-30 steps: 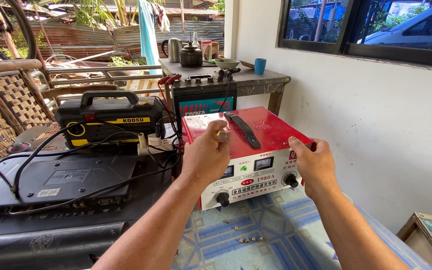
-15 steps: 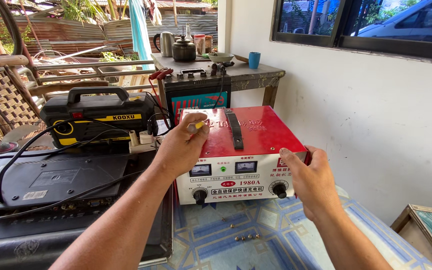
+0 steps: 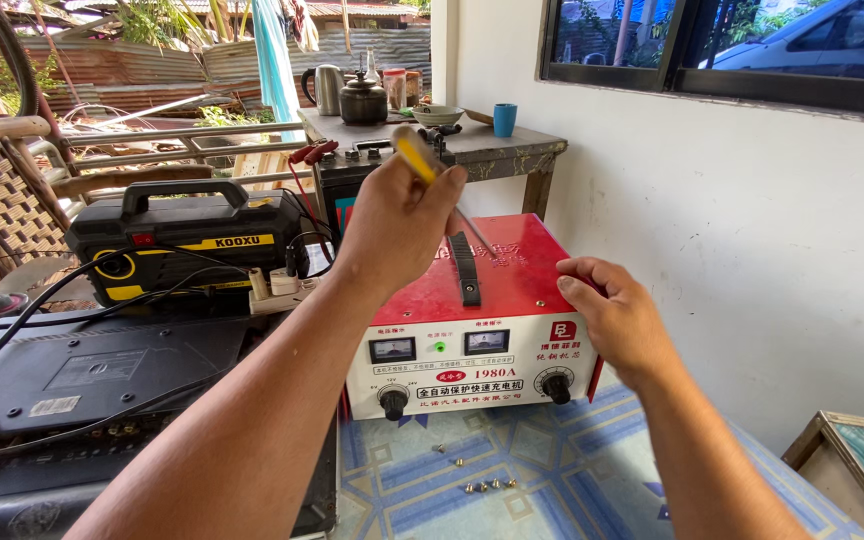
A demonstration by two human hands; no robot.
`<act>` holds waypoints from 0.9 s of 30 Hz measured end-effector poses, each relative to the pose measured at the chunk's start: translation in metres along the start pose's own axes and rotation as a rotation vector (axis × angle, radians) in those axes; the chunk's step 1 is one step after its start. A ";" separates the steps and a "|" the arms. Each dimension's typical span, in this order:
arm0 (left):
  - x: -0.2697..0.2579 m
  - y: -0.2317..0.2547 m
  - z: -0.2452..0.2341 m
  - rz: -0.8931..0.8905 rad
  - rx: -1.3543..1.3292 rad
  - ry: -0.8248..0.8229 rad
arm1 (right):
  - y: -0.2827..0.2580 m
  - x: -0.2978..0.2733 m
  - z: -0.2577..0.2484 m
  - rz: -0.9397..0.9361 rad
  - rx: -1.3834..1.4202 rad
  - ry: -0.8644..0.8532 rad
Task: The person uses a yellow-handled screwdriver to tighten screws on the sides and front of a red metal box. The person rotates the box to access different sides and continues screwing until the box is fully assembled.
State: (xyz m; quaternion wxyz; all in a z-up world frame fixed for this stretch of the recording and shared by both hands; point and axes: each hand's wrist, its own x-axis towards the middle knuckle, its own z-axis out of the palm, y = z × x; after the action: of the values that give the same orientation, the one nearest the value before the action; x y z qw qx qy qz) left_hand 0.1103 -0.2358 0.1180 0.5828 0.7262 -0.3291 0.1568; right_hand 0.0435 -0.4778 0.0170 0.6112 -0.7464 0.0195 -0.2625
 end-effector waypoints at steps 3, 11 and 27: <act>0.011 0.010 0.024 -0.017 -0.027 -0.054 | 0.021 -0.001 0.000 -0.143 0.103 0.036; 0.024 0.008 0.058 0.162 0.019 -0.211 | 0.013 -0.006 -0.003 -0.372 -0.175 0.060; 0.032 0.018 0.055 0.270 0.221 -0.235 | -0.067 -0.015 0.016 0.043 -0.458 -0.125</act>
State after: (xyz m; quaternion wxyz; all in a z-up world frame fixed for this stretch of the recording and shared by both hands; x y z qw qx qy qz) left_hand 0.1136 -0.2999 0.1360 0.4311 0.7482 -0.4699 0.1830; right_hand 0.0177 -0.4417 0.0716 0.4313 -0.8799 0.0565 -0.1913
